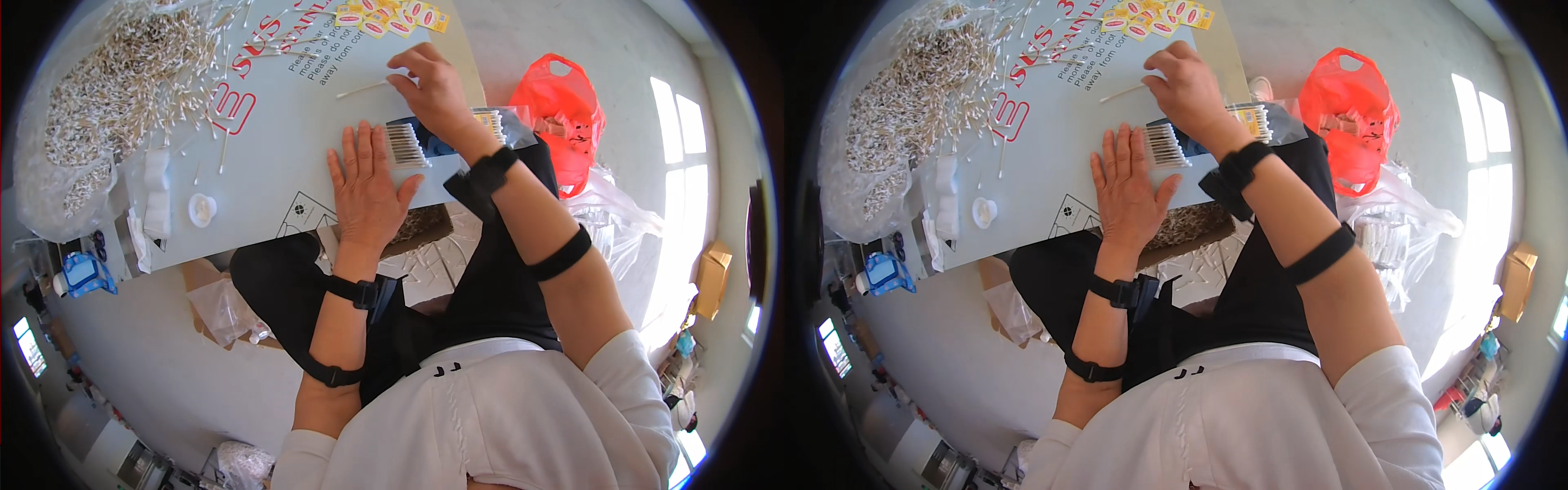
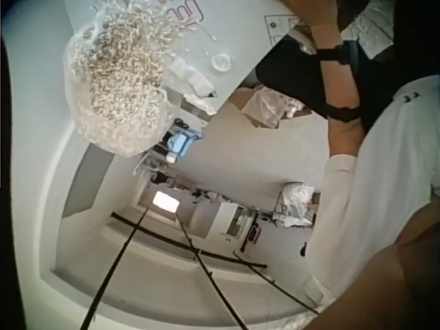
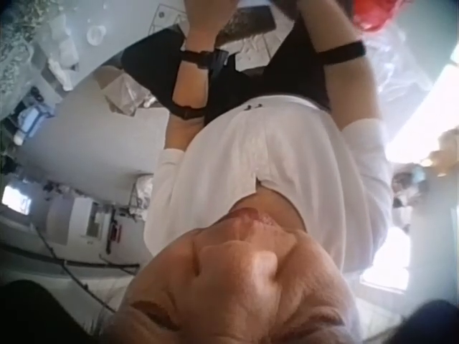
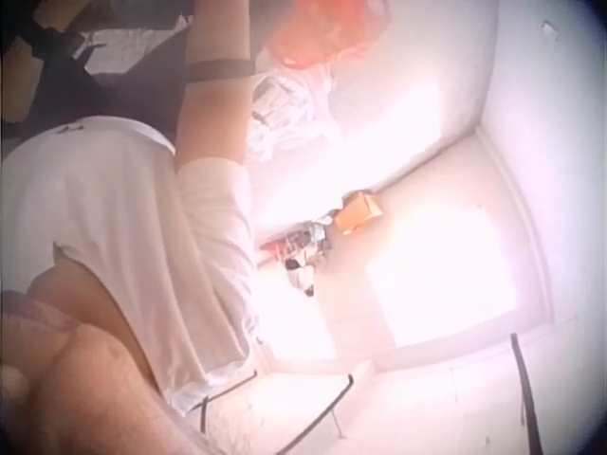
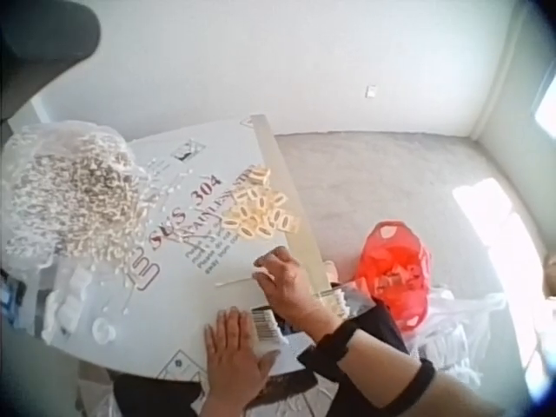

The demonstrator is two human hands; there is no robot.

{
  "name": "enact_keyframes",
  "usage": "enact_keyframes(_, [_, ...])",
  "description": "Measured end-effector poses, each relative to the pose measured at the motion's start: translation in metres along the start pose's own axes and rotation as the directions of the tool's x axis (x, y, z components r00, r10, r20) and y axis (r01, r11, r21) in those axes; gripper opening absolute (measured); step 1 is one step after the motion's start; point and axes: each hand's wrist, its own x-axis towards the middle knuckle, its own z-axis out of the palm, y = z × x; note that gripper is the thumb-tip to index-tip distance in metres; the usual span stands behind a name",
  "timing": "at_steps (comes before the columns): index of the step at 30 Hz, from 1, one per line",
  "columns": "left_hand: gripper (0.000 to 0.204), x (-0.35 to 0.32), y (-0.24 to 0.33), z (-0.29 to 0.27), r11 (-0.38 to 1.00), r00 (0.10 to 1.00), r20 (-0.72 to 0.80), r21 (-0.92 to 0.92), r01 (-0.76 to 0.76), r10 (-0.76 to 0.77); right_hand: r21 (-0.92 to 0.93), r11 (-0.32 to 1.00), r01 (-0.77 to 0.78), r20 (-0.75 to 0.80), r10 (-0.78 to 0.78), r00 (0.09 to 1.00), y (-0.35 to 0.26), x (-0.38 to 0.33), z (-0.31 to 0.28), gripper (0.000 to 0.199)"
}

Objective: Packing cotton swabs into small plastic bags and sealing them with adhesive labels.

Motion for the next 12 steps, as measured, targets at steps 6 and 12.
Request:
enact_keyframes(6, [0.06, 0.007, -0.008, -0.002, 0.785, 0.948, -0.281, -0.617, -0.061, -0.147, 0.731, 0.628, -0.269, -0.039, 0.431, 0.901, -0.023, -0.078, -0.021, 0.032])
enact_keyframes(12, [0.055, 0.036, -0.012, 0.007, 0.243, 0.908, -0.232, -0.958, -0.152, -0.348, 0.742, 0.648, -0.172, -0.116, 0.377, 0.919, -0.032, -0.097, 0.009, 0.043])
